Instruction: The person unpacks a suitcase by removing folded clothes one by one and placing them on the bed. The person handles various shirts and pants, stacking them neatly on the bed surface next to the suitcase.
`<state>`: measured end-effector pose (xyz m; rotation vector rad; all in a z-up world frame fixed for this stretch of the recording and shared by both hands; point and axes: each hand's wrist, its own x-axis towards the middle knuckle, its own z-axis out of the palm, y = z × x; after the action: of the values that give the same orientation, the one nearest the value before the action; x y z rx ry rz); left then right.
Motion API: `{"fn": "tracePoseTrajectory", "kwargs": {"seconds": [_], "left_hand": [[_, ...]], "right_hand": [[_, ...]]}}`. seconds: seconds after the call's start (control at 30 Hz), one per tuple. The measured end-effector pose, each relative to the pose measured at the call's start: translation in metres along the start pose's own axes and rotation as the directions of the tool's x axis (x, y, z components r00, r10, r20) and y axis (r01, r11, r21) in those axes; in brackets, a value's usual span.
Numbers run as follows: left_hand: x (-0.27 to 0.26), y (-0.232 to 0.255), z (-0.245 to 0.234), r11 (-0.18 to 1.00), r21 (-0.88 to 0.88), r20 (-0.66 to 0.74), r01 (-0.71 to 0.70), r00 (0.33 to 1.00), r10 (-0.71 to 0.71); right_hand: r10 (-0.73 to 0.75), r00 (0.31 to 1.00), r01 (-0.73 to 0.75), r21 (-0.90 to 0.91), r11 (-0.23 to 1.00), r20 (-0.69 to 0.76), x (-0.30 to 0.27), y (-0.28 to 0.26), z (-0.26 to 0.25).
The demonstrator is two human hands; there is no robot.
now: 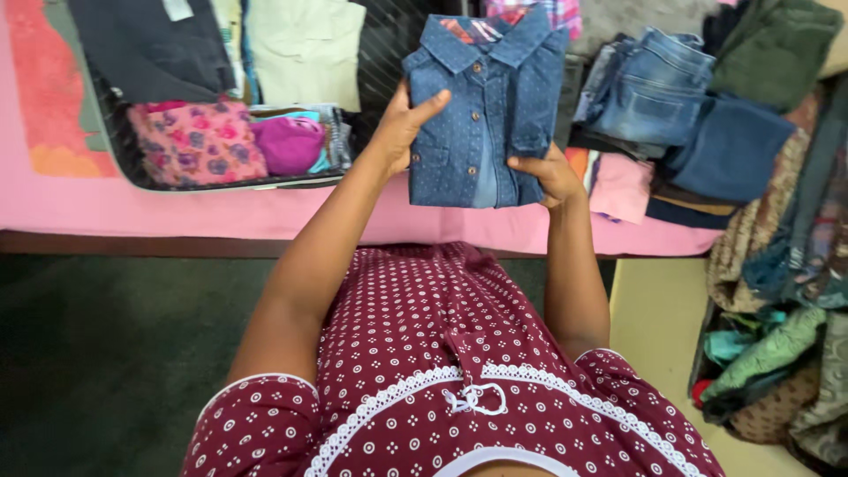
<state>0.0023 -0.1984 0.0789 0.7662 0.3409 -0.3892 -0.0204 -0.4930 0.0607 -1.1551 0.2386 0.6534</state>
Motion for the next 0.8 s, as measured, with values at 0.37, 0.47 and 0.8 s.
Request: {"fn": "tracePoseTrajectory", "kwargs": {"seconds": [0.37,0.47,0.8], "left_hand": [[0.068,-0.094,0.073,0.931,0.366,0.117,-0.011,0.993,-0.034],[0.096,-0.114,0.076,0.935,0.336,0.080,-0.112,0.993,0.090],[0.170,-0.130,0.057,0.354,0.870,0.215,-0.343,0.911,0.353]], "right_hand": [[-0.104,0.988,0.080,-0.195,0.978,-0.117,-0.023,-0.035,-0.114],[-0.113,0.984,0.075,-0.253,0.965,-0.139,-0.006,-0.028,-0.135],[0.051,0.986,-0.114,-0.418,0.901,-0.159,0.042,-0.007,-0.210]]}}
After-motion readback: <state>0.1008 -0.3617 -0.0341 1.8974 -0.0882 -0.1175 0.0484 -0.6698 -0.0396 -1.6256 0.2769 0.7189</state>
